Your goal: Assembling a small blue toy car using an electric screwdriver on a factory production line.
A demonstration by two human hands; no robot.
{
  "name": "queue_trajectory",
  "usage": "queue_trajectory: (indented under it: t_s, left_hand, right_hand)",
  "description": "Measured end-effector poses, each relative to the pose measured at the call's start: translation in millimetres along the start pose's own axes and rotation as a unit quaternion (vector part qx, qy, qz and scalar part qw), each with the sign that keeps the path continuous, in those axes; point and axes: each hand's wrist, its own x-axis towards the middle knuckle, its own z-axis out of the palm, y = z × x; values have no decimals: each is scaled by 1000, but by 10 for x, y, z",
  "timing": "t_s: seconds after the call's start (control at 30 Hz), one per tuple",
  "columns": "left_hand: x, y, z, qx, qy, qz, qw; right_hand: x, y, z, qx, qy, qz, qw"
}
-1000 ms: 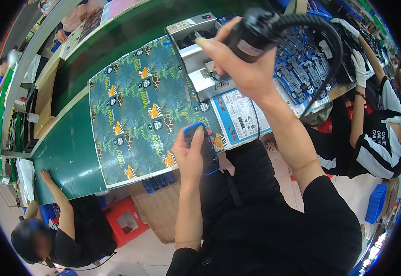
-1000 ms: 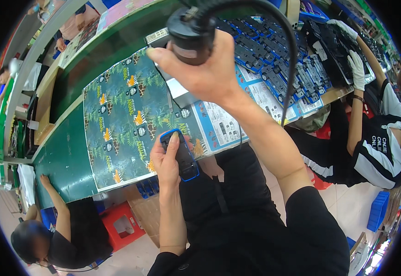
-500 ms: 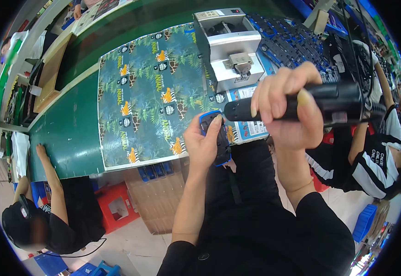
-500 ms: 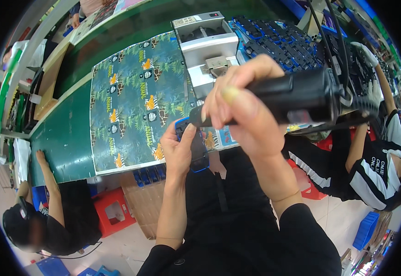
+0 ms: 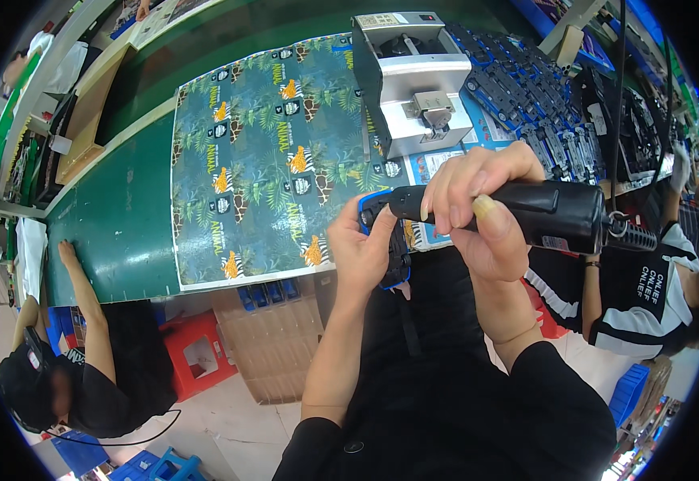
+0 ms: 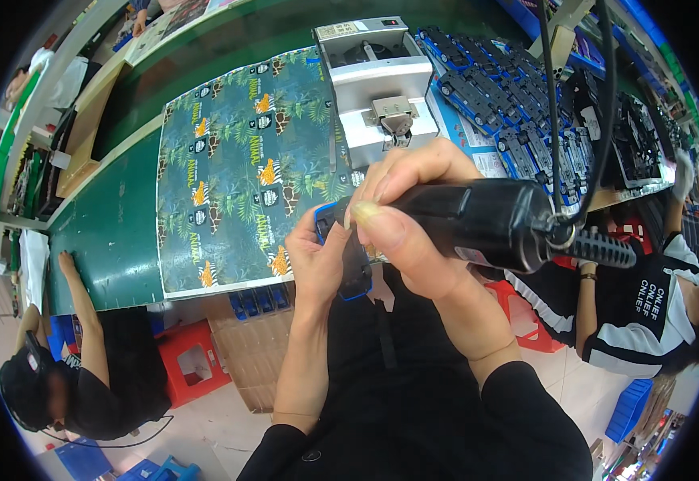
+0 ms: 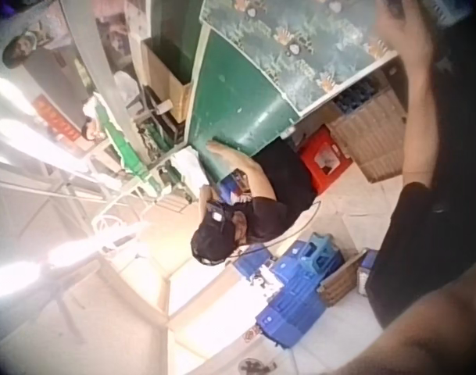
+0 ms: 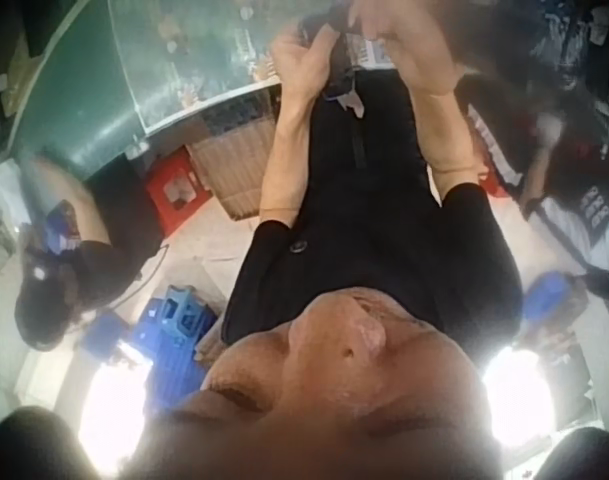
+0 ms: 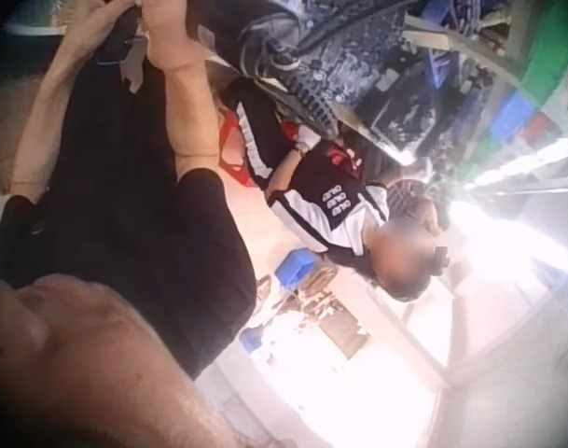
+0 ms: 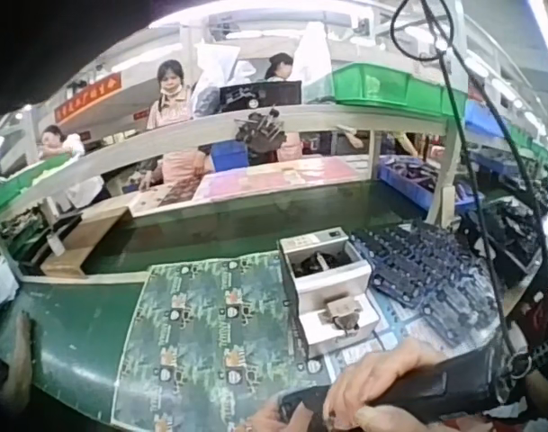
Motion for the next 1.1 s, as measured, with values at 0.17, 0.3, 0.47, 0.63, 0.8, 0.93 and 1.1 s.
queue_trajectory:
  t_s: [0.17, 0.3, 0.47, 0.63, 0.8, 0.93, 1.1]
  left_hand:
    - [-2, 65, 35, -18, 0, -16, 1000]
    - [-3, 41, 14, -21, -9, -19, 1000]
    - [1, 63, 15, -11, -4, -17, 1000]
    - [2, 22, 39, -9, 2, 3, 1000]
    - [-17, 42, 27, -20, 5, 21, 1000]
    - [91, 244, -86, -285, 84, -118, 948]
    - [109, 126, -254, -400, 20, -138, 906]
  right_hand:
    - [-47, 39, -43, -25, -48, 20, 998]
    - [-33, 66, -50, -2, -79, 6, 997]
    - [-32, 82, -36, 6, -73, 11, 997]
    - [-70, 50, -12, 8, -28, 6, 1000]
    - [-66, -12, -62, -8, -74, -8, 997]
    - [358, -227, -332, 92, -56, -127, 986]
    - [720, -23, -504, 1, 38, -101, 994]
